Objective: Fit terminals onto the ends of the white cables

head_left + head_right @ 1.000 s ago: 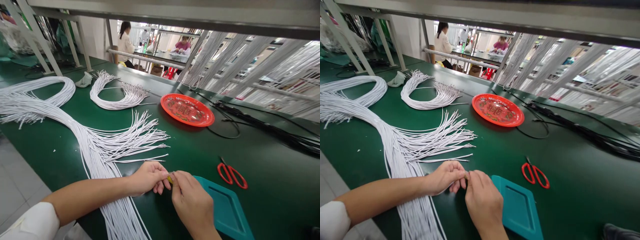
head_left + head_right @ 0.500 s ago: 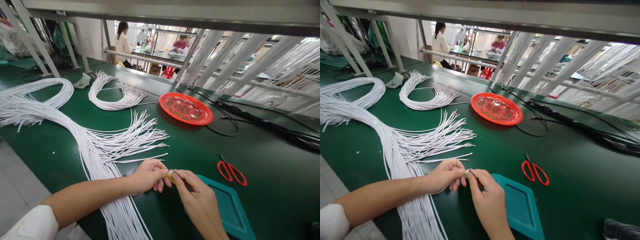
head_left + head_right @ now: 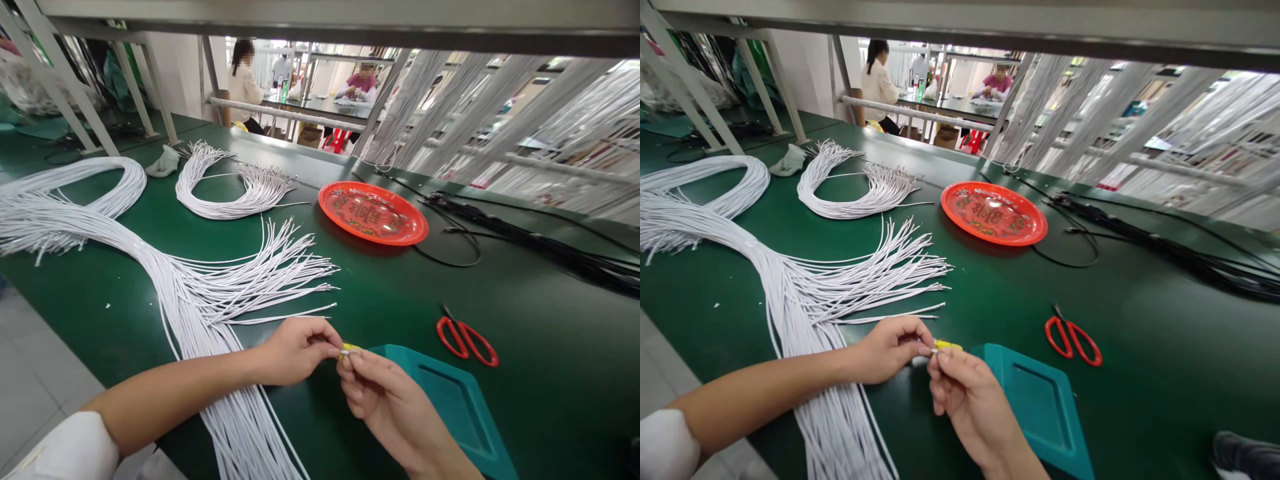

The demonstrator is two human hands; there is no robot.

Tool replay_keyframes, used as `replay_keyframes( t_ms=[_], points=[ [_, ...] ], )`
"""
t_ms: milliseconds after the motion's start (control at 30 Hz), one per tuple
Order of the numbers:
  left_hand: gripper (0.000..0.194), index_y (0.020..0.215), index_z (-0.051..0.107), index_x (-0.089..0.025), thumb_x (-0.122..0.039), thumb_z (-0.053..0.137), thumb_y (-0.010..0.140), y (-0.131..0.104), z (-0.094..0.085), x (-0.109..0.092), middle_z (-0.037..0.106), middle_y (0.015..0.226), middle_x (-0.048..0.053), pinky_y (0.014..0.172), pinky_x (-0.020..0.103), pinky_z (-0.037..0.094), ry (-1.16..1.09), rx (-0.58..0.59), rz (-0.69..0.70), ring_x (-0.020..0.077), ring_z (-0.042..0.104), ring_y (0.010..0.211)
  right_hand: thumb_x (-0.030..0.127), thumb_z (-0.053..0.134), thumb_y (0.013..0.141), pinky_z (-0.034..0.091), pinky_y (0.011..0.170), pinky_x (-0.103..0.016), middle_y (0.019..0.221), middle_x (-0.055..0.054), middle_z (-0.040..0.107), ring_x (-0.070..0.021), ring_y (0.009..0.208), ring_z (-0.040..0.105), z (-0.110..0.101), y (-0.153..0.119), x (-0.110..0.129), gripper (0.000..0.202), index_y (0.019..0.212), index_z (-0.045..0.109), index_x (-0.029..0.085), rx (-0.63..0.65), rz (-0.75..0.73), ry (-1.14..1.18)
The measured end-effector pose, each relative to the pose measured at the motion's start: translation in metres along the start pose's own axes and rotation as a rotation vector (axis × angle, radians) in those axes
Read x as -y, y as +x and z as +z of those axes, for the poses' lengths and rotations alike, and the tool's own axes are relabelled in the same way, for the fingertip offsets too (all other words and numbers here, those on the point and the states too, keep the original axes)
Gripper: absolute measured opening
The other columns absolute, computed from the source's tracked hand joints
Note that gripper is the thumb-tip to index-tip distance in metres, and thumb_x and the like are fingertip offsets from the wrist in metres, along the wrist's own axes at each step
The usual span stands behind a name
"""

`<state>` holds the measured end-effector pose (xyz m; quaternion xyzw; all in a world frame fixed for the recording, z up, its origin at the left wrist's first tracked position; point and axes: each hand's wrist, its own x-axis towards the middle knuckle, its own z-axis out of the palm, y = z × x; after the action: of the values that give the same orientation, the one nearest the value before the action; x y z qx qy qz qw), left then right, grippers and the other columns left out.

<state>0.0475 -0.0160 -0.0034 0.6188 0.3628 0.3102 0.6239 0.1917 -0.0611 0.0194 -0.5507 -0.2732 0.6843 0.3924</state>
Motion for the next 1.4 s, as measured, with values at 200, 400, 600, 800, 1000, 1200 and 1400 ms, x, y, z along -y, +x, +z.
replay_keyframes(
  t_ms=[200,400,600,800,1000,1200,1400],
  points=[
    [0.027,0.083,0.056,-0.011,-0.030,0.066,0.067,0.004,0.005,0.004,0.056,0.072,0.002,0.068,0.026,0.042,-0.381,-0.007,-0.111,0.0103,0.054,0.067,0.047,0.061,0.063,0.040,0.039,-0.024,0.062,-0.001,0.058,-0.0101,0.042,0.049,-0.002,-0.006,-0.004,0.039,0.083,0.061,0.014,-0.183,-0.133,-0.301],
    [0.033,0.099,0.053,-0.010,-0.027,0.061,0.072,0.002,0.004,0.006,0.049,0.069,-0.001,0.058,0.020,0.038,-0.276,0.028,-0.055,0.0055,0.046,0.059,0.044,0.050,0.075,0.044,0.047,-0.024,0.068,-0.003,0.064,-0.0131,0.051,0.055,-0.002,-0.004,-0.003,0.029,0.085,0.063,0.020,-0.356,-0.551,-0.916],
    [0.040,0.109,0.051,-0.012,-0.015,0.056,0.070,0.004,0.002,0.012,0.049,0.065,-0.003,0.046,0.014,0.031,-0.108,0.005,-0.060,0.0025,0.041,0.049,0.029,0.040,0.081,0.037,0.049,-0.023,0.063,-0.002,0.061,-0.0121,0.054,0.055,-0.011,0.002,-0.007,0.024,0.067,0.058,0.021,-0.525,-0.936,-1.460],
    [0.045,0.113,0.053,-0.014,-0.011,0.053,0.067,0.011,-0.005,0.023,0.046,0.059,-0.006,0.045,0.013,0.031,-0.054,0.004,-0.100,0.0026,0.039,0.047,0.029,0.048,0.078,0.038,0.068,-0.032,0.084,-0.008,0.066,-0.0206,0.077,0.058,-0.036,0.005,-0.006,0.024,0.092,0.061,0.016,-0.431,-0.964,-1.794],
    [0.037,0.106,0.056,-0.012,-0.013,0.050,0.069,0.012,-0.003,0.020,0.046,0.056,-0.006,0.037,0.013,0.027,-0.075,0.042,-0.225,0.0015,0.036,0.038,0.019,0.054,0.074,0.032,0.076,-0.040,0.081,-0.006,0.066,-0.0240,0.083,0.056,-0.031,0.008,0.001,0.014,0.084,0.064,0.019,-0.302,-0.801,-1.967],
    [0.042,0.111,0.053,-0.010,-0.015,0.054,0.069,0.012,-0.001,0.019,0.047,0.053,-0.007,0.033,0.015,0.027,-0.131,0.002,-0.307,0.0021,0.036,0.032,0.017,0.062,0.067,0.030,0.079,-0.042,0.076,-0.005,0.065,-0.0244,0.084,0.055,-0.026,0.014,0.008,0.005,0.072,0.063,0.020,-0.220,-0.713,-2.028],
    [0.043,0.111,0.052,-0.009,-0.015,0.057,0.069,0.014,-0.002,0.032,0.049,0.049,-0.007,0.033,0.013,0.030,-0.132,0.030,-0.341,0.0021,0.038,0.032,0.020,0.062,0.070,0.029,0.080,-0.040,0.072,-0.004,0.065,-0.0206,0.079,0.056,-0.025,0.018,0.011,0.004,0.066,0.063,0.020,-0.231,-0.612,-1.991]
  ],
)
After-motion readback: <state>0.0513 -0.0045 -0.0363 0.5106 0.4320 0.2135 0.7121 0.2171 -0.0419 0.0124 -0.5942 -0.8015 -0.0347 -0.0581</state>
